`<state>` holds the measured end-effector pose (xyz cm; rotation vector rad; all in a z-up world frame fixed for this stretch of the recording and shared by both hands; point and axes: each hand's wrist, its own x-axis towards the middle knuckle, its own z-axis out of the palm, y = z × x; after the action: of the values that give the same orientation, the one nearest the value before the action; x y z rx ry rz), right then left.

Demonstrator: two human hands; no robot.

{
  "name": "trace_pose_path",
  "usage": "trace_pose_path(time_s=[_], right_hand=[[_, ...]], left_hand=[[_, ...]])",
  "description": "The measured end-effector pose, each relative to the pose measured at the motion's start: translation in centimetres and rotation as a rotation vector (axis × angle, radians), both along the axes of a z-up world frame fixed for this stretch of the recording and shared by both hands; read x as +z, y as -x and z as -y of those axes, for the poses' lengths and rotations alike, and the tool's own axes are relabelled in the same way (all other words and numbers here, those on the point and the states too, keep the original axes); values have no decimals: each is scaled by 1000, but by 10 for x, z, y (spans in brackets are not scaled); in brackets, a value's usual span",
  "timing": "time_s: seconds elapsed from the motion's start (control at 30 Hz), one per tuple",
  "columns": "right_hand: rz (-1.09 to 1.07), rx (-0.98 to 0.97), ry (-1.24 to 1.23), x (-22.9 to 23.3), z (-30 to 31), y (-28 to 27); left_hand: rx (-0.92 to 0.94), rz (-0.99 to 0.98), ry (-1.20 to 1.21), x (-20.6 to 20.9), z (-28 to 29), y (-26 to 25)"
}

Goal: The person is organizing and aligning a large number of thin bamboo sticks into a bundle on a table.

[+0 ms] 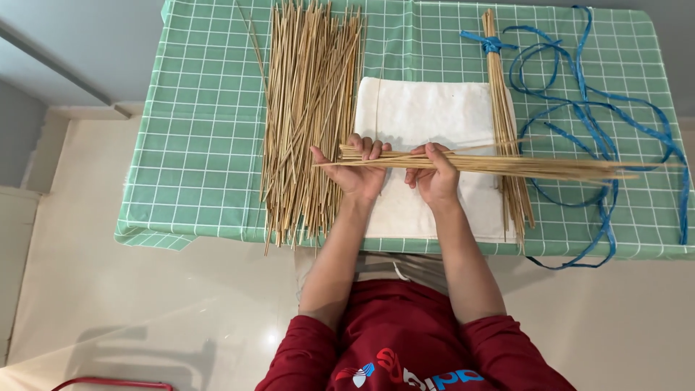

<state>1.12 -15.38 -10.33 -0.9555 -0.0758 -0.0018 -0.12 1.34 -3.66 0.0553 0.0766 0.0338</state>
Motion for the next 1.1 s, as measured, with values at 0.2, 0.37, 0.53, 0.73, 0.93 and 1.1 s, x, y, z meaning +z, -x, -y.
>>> trace_pose_path(time_s=[0.2, 0.37, 0.53, 0.73, 0.93, 1.1], right_hand=[[-82, -31, 23, 19, -9, 3], [-144, -61, 30, 28, -13, 8], [-122, -37, 59, 13, -9, 1], [-145, -46, 53, 11, -6, 5], [-157, -23, 99, 15, -8, 7], [-162, -28, 81, 18, -10, 8]], left_hand=[[17, 14, 48, 7, 4, 7], [-25, 94, 41, -21, 3, -5], [13, 130, -32, -42, 0, -12], [-32, -100, 5, -23, -3, -2], [10, -137, 62, 4, -2, 9], [51, -157, 135, 16, -1, 12]])
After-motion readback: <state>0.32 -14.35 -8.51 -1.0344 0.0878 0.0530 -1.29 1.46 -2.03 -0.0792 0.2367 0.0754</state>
